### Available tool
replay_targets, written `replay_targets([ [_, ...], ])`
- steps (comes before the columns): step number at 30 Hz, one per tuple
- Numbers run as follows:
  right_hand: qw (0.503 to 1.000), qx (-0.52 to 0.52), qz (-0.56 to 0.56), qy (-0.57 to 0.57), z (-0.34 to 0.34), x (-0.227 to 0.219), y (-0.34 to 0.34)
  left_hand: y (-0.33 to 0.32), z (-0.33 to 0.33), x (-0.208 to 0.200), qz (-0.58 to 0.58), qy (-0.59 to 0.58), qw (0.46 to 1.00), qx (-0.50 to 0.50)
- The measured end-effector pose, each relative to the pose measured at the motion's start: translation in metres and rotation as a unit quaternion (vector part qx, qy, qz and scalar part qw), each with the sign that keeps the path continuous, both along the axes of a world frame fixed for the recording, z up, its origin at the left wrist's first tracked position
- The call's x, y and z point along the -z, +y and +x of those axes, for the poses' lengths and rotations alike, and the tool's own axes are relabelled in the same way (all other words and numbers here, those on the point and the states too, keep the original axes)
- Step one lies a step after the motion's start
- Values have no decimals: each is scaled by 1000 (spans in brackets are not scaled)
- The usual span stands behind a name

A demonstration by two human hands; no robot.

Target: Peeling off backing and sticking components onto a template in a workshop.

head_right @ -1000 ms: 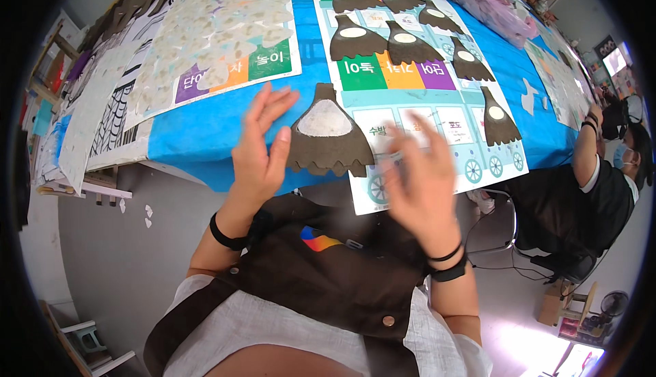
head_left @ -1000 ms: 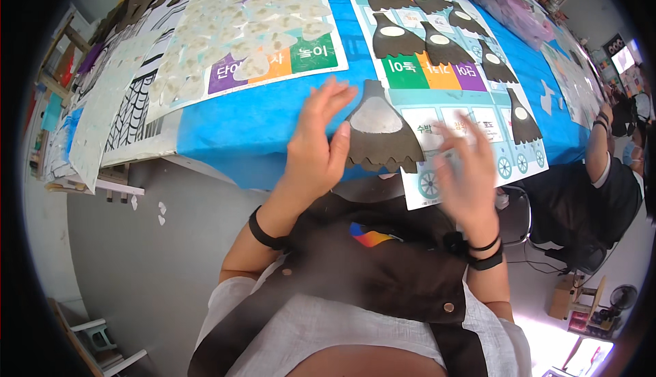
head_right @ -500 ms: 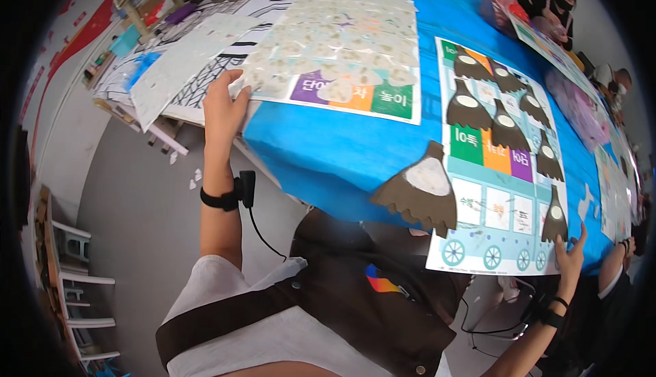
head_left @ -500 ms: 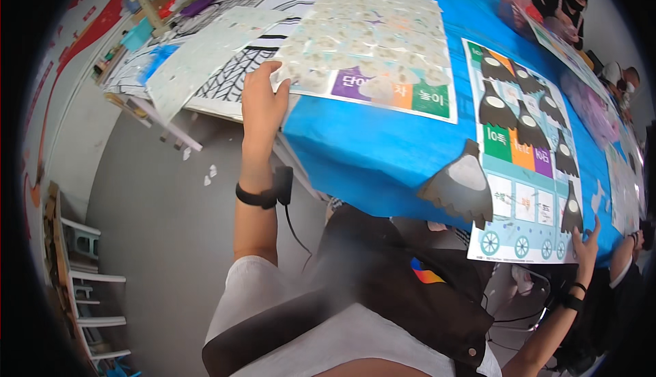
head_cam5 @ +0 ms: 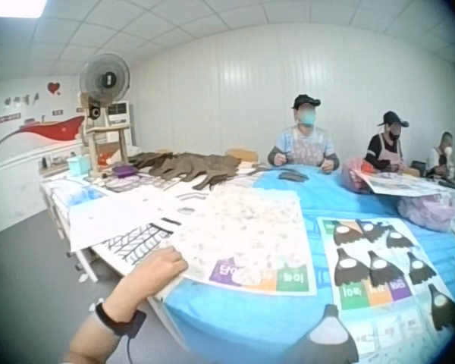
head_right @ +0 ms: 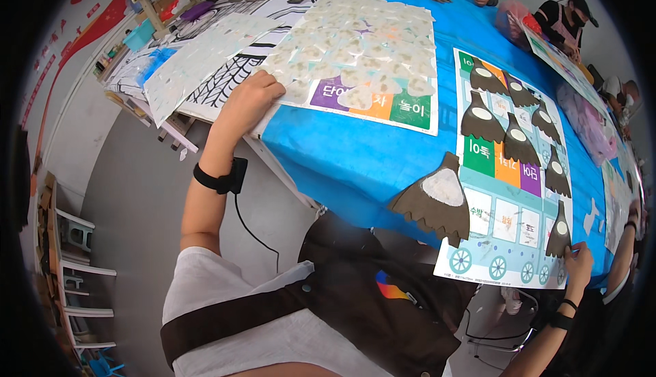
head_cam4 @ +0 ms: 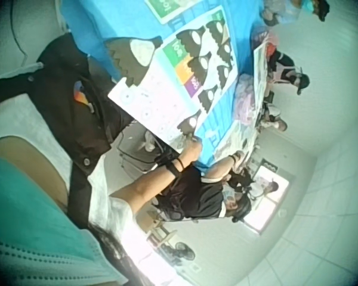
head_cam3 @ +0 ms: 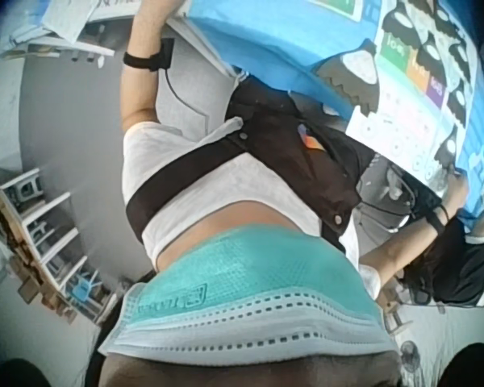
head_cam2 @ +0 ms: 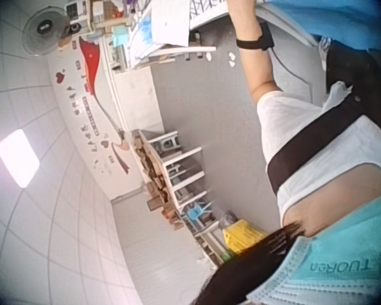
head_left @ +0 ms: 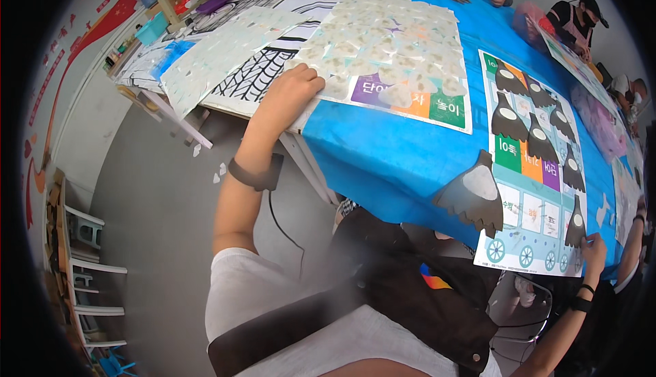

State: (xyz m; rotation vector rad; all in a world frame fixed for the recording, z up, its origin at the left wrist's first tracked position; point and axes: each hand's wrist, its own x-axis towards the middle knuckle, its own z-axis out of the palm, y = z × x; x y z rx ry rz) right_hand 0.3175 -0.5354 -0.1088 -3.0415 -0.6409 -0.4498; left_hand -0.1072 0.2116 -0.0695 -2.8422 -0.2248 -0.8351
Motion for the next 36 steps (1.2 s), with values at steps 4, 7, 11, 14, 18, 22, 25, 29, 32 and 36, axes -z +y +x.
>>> replay_targets([
  [4, 999, 19, 7, -25, 3, 9, -8, 7, 2, -1, 100, 66, 992, 35],
  [7, 999, 30, 27, -13, 28, 21, -36, 10, 5, -3, 102, 84, 990, 56],
  [11, 998, 28, 47, -9, 42, 28, -41, 15, 1, -11, 84, 107, 987, 84],
  [14, 999, 42, 28, 2, 46, 30, -47, 26, 4, -13, 100, 122, 978, 133],
  [18, 992, 58, 102, 43, 20, 3, -3, 31, 0, -15, 121, 138, 971, 151],
  [22, 982, -7, 188, -19, -53, -56, 68, 28, 1, -12, 106, 115, 979, 134],
  [25, 948, -114, 299, -1, -86, -67, 104, 24, 8, -6, 71, 75, 989, 105],
  [29, 823, -171, 508, 191, -176, -80, 206, 20, 15, -5, -31, 5, 996, 81],
  [32, 776, -176, 508, 329, -216, -75, 257, 14, 21, -5, -71, -17, 996, 53],
  [36, 917, -147, 240, 283, -215, -37, 289, 8, 27, -9, -107, -19, 994, 10],
])
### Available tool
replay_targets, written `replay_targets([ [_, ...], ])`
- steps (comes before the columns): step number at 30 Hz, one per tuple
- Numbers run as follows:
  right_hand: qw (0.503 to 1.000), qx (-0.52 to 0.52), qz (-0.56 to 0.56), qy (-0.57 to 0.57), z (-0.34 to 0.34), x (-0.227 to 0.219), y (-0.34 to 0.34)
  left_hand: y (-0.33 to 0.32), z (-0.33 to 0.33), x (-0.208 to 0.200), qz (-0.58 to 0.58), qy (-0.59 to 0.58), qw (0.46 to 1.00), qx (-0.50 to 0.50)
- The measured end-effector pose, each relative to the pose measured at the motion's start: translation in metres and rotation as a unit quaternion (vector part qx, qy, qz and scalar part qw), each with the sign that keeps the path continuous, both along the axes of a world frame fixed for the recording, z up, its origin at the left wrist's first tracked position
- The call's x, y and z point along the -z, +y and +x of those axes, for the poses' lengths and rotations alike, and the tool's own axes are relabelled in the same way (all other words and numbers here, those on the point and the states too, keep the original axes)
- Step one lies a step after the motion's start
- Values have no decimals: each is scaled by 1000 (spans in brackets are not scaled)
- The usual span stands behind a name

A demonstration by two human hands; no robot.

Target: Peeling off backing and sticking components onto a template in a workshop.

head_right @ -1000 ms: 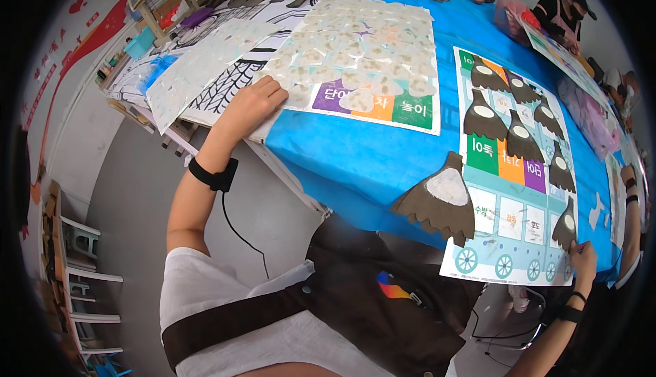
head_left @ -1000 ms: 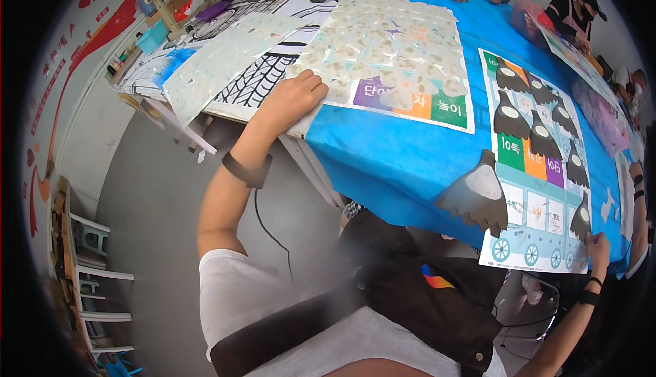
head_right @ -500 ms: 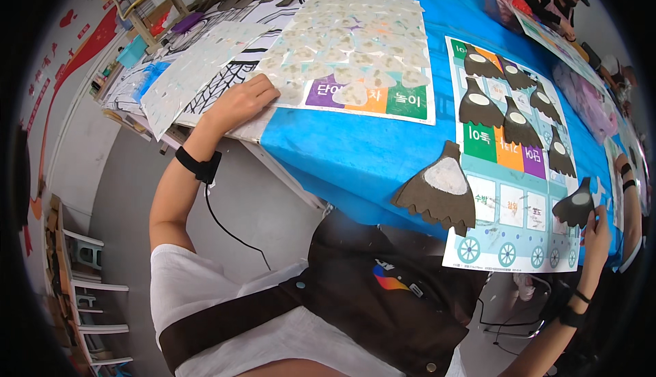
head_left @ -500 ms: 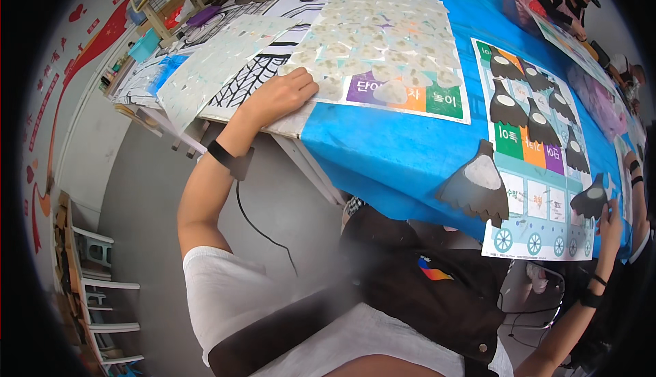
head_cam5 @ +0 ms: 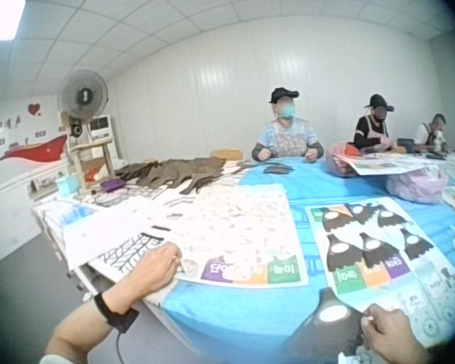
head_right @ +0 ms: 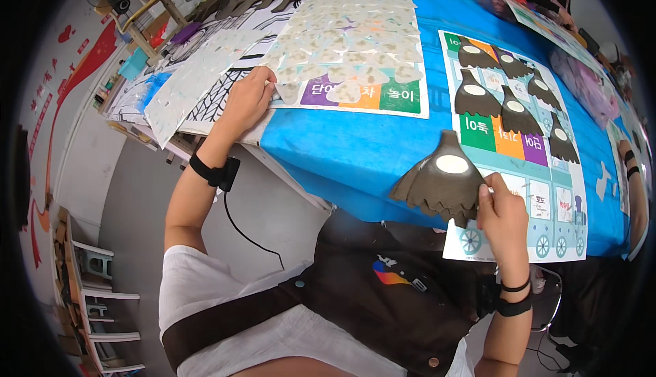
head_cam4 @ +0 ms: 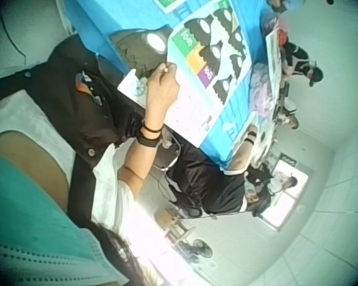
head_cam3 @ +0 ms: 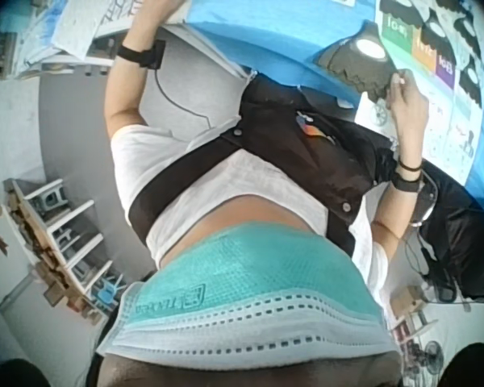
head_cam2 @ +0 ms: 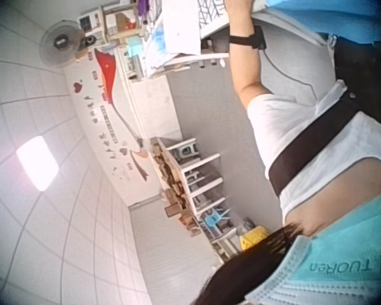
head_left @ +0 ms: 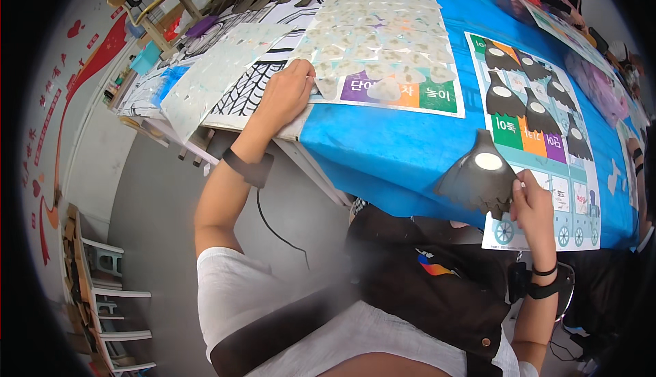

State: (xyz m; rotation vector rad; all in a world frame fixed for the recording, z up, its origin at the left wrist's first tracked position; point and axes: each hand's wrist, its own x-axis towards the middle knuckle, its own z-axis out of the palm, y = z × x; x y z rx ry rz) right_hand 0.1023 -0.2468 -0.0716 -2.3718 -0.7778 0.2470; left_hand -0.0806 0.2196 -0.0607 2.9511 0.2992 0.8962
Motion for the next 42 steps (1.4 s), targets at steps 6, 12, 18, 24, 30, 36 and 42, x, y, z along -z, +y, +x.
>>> replay_targets([
  [6, 975, -14, -99, -199, -10, -6, 13, -3, 8, 2, -21, -9, 999, -39],
  [12, 970, -26, -120, -208, -12, -10, 8, 8, 14, -9, -138, -81, 979, -124],
  [18, 954, 47, -84, -284, -27, -34, 12, -49, 4, -39, -223, -146, 962, -62],
  [24, 949, -78, 70, -297, -65, -58, 57, -146, 13, -56, -318, -48, 944, 66],
  [30, 941, -110, 189, -259, -65, -61, 69, -187, 19, -65, -370, 62, 902, 216],
  [36, 948, -128, 145, -254, -62, -51, 58, -199, 22, -60, -396, 125, 871, 263],
  [42, 902, -114, 205, -361, -63, -31, 46, -215, 20, -30, -592, 19, 779, 208],
])
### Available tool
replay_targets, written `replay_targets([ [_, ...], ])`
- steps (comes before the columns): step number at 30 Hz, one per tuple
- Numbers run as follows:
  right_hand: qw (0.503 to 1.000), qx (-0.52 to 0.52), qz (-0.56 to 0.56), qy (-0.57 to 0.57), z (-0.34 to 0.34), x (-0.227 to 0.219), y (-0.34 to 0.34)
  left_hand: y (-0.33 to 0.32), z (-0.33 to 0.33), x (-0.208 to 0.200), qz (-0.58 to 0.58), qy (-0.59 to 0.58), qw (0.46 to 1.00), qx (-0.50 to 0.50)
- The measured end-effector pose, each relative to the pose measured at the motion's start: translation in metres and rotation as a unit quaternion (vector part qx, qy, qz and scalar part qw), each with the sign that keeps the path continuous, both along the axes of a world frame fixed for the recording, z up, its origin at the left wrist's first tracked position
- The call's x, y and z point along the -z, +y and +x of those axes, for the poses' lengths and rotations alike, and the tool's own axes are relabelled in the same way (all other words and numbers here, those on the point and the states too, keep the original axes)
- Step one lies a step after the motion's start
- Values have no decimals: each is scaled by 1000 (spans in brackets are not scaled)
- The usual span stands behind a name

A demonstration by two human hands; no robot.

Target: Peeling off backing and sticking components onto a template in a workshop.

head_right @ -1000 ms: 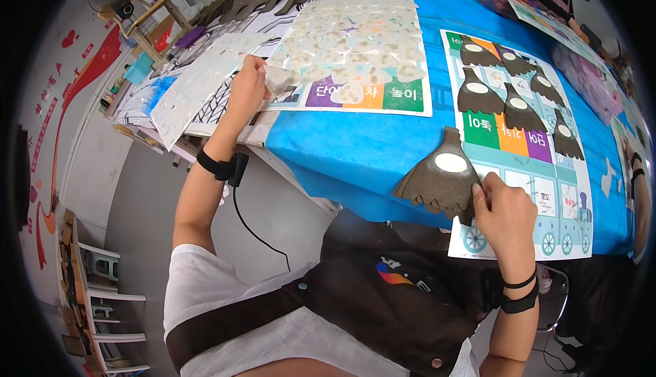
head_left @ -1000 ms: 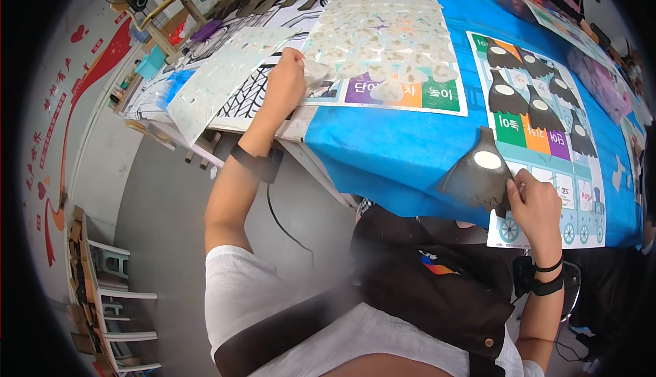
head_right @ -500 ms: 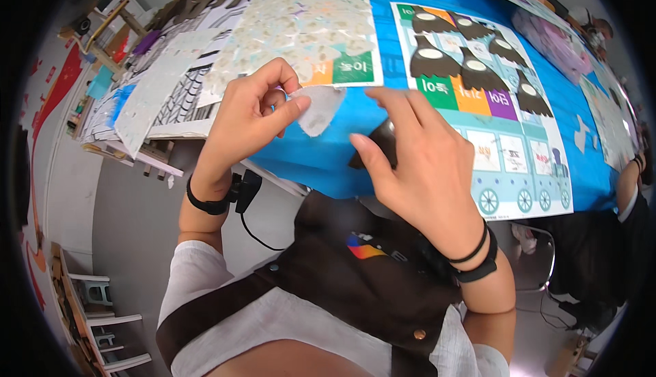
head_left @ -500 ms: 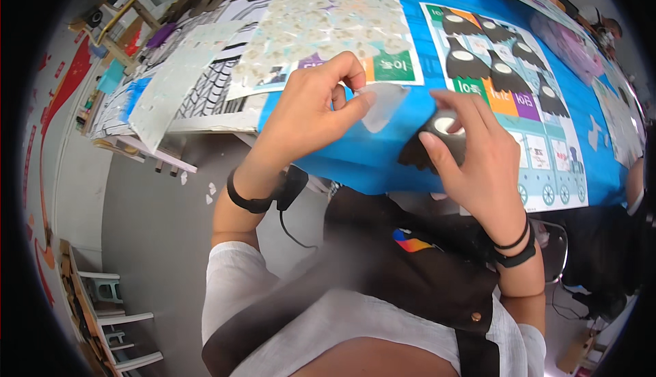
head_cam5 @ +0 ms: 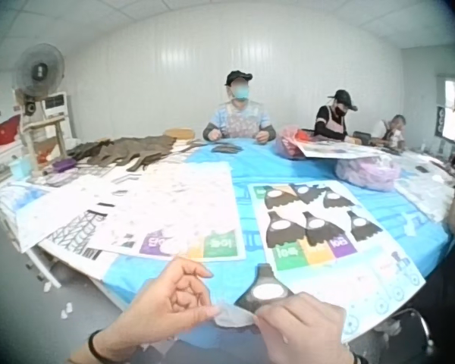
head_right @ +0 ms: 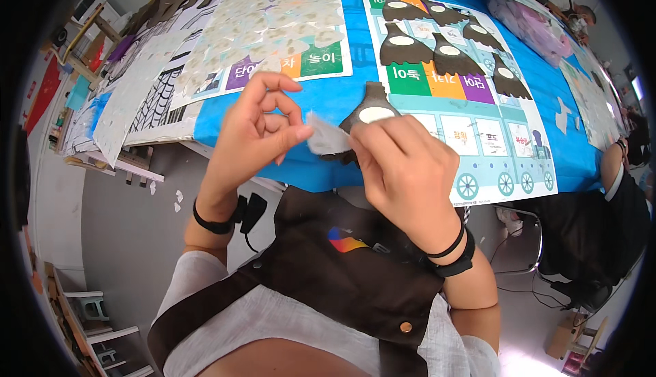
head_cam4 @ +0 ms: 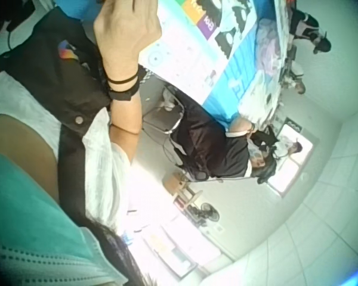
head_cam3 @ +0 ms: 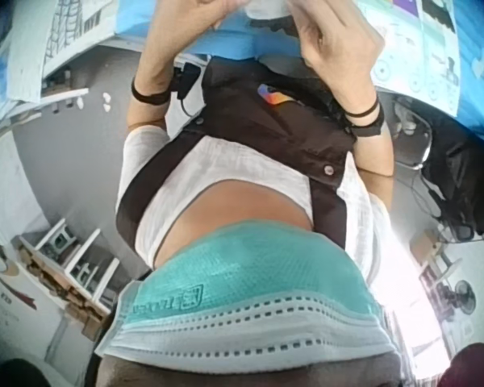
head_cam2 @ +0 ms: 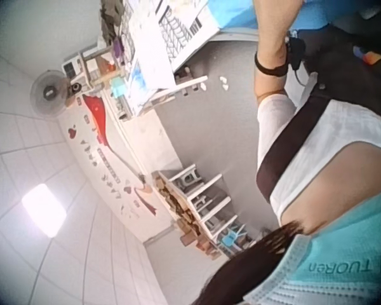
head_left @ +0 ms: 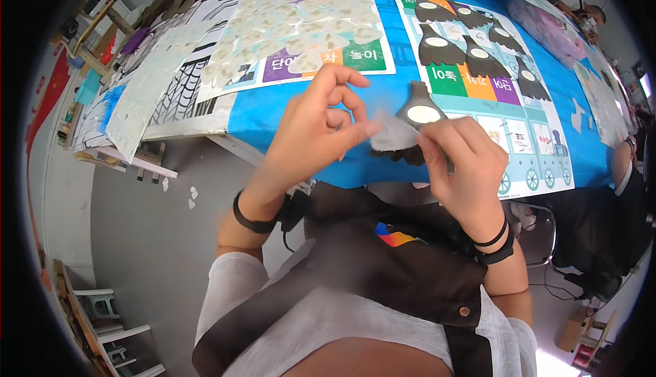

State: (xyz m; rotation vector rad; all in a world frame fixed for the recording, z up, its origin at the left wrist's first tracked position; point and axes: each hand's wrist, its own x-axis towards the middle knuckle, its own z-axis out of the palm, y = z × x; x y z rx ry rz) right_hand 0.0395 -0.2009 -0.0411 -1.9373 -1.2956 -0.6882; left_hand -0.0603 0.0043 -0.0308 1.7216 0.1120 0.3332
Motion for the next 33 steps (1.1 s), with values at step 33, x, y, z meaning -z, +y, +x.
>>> replay_targets([
  [33, 977, 50, -33, 205, 36, 12, -21, -36, 56, 45, -77, -58, 995, -6],
])
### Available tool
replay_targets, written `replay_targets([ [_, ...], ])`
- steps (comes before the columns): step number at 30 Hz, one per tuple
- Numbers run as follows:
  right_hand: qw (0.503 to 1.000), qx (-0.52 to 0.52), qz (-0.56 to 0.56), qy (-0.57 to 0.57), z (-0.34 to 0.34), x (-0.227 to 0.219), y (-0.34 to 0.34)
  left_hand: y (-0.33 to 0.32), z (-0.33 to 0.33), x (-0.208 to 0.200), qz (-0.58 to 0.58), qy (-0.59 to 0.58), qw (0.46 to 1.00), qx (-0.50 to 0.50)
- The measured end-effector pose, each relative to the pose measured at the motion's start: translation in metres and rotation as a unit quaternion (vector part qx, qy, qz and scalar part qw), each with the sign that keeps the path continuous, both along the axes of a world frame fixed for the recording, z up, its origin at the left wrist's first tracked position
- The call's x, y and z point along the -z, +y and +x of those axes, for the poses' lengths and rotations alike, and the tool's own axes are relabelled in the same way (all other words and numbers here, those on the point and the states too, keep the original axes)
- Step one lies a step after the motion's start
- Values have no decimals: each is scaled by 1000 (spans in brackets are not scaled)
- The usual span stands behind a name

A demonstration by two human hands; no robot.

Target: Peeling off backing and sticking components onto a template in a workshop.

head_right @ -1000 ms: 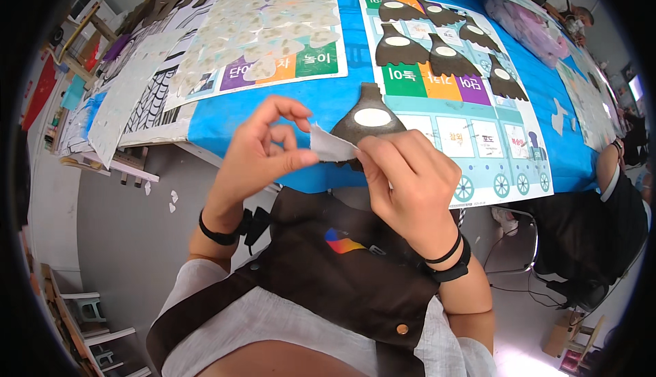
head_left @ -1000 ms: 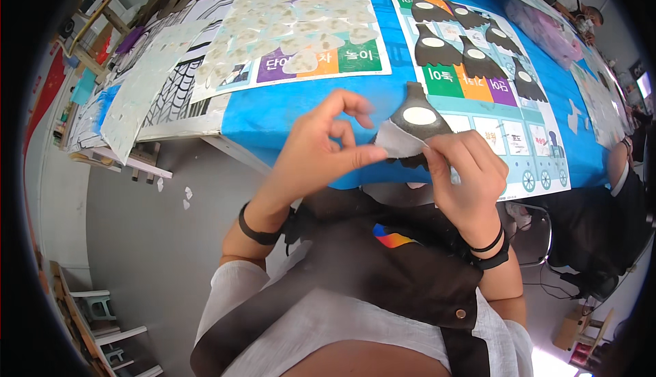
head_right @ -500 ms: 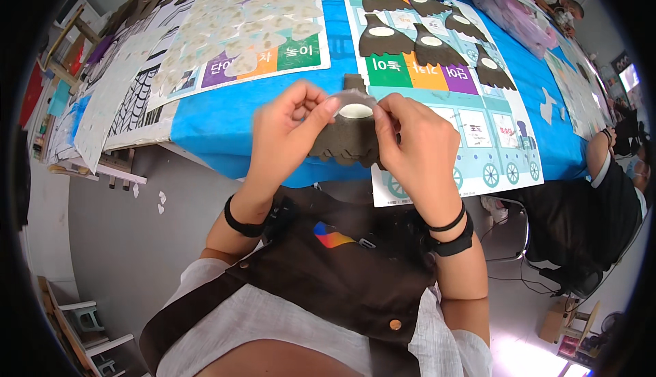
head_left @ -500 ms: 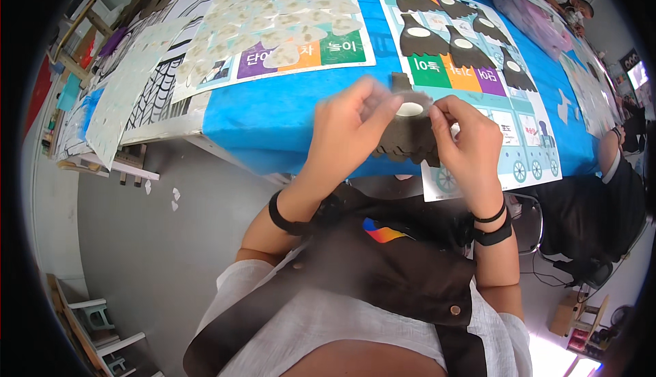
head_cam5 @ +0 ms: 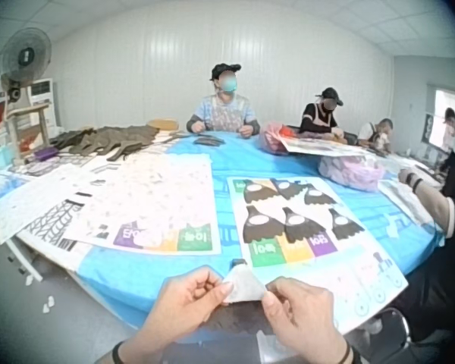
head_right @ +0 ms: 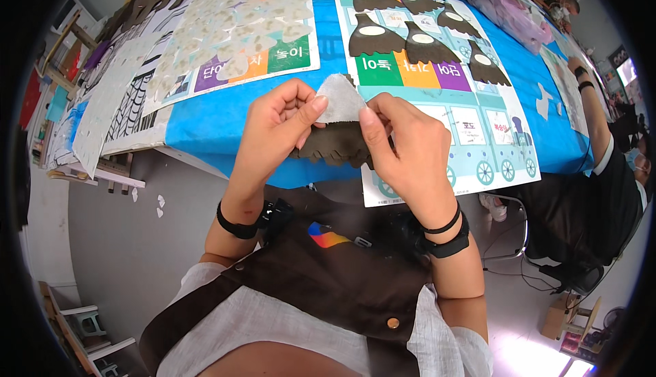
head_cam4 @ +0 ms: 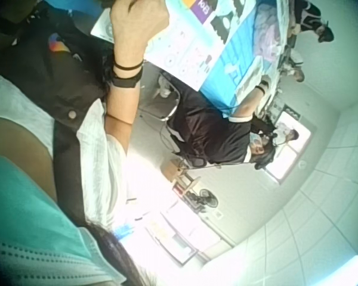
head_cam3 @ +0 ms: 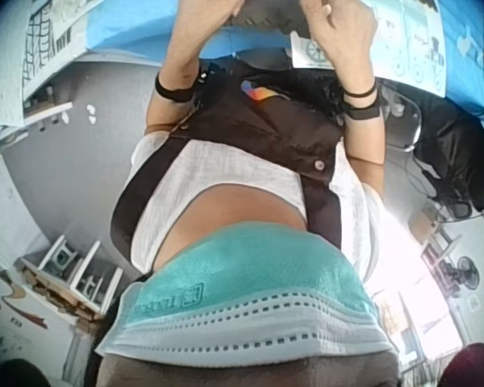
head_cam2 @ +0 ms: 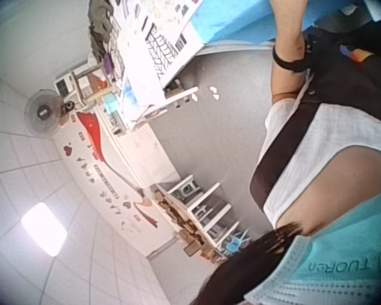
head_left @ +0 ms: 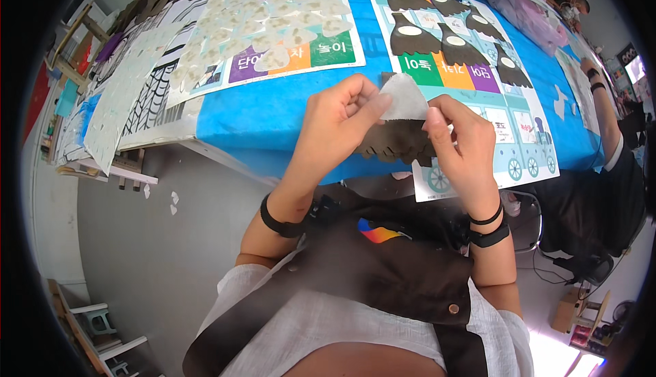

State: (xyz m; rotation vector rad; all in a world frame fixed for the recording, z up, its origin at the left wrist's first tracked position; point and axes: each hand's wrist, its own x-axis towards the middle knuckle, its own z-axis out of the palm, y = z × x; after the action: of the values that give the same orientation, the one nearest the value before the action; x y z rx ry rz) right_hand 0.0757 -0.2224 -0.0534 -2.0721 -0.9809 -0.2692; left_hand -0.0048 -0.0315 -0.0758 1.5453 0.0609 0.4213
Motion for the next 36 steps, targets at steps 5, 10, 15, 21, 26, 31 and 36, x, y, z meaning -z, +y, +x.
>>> replay_targets([
  [5, 998, 26, -48, -5, 5, 3, -1, -7, -2, -8, 29, 70, 997, -20],
  [10, 987, 25, -22, -159, 3, 5, 5, -15, 4, 1, -63, -25, 995, -76],
  [15, 991, 32, 9, -127, 7, 1, 6, -17, 1, -1, -64, -48, 992, -96],
  [21, 996, 33, -30, 75, 19, 13, 7, -8, 4, 5, -54, 15, 996, -65],
  [26, 989, 41, -54, 133, 24, 16, 11, -12, 11, 16, -5, 10, 995, -99],
  [31, 984, 85, -115, 107, 28, 21, 13, -20, 14, 16, 194, 23, 968, -155],
  [36, 982, 98, -126, 105, 27, 20, 16, -25, 14, 23, 264, -3, 947, -181],
])
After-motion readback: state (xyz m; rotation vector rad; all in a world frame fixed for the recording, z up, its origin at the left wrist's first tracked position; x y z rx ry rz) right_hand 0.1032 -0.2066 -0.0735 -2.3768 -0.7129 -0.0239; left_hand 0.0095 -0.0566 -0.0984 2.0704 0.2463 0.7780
